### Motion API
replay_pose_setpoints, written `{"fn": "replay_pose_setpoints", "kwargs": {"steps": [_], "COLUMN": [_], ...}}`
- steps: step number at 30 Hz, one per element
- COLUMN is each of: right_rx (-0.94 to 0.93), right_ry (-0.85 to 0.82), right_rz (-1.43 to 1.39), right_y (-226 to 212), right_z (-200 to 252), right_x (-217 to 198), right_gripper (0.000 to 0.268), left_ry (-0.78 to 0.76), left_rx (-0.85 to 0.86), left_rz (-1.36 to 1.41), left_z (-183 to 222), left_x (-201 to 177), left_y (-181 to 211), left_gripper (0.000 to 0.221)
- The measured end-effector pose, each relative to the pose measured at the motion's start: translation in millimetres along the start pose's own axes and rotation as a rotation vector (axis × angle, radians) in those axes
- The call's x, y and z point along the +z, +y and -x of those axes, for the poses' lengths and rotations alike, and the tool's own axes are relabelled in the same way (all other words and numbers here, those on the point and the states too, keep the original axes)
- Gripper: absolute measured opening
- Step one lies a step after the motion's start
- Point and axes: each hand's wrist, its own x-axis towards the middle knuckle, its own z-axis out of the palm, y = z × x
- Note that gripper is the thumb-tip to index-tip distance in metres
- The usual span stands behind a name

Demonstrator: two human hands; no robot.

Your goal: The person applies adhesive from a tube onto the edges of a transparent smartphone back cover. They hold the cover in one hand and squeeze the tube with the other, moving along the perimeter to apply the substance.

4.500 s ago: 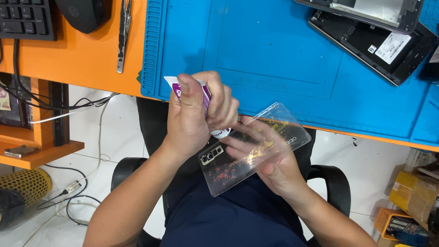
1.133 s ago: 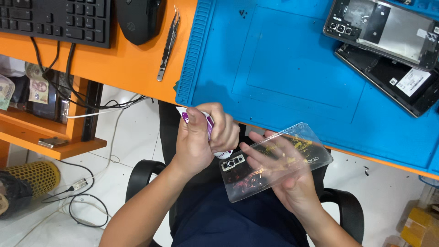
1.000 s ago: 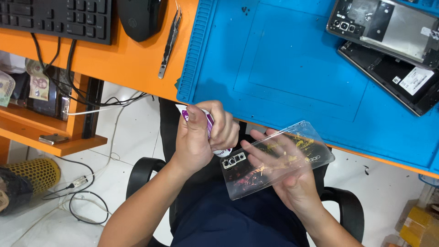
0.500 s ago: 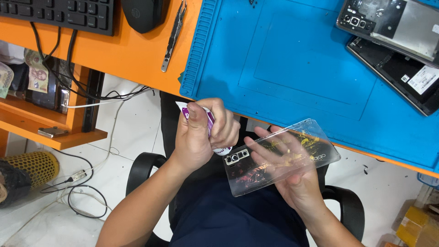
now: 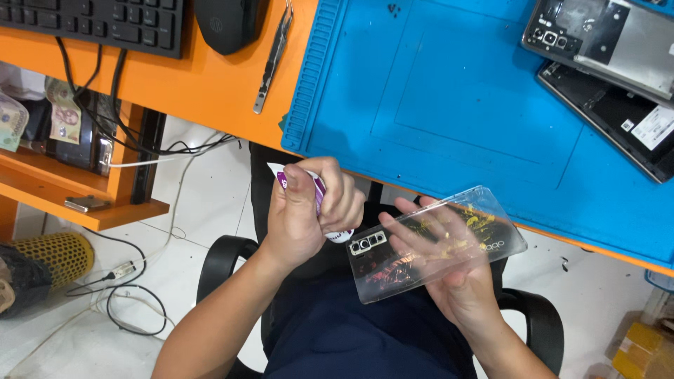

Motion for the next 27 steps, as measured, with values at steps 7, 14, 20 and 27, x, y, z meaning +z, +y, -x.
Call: {"fn": "replay_pose_setpoints", "kwargs": {"steps": [7,14,20,27], "right_rx": [0.002,-0.366,-0.728,-1.001], "right_ry": [0.005,0.040,0.144,0.487], "right_rz": [0.044,0.331,0.778,1.323], "right_y": [0,-21,-48,-34], "right_z": [3,20,17,-5], "right_x": [3,3,-1,15], "right_gripper": [0.109,0.104,0.091,0.073], "left_ry": [-0.006,0.145,0.170,0.092], "left_rx": [-0.002,0.206,0.282,0.333], "left_rz": [0.003,0.336,0.315,0.276], "left_z": [1,-7,-13,-72], "left_x": [-4,-1,0,43], "left_y": [3,33,21,-6], "left_gripper": [0.059,0.048,0.017,0.033]}}
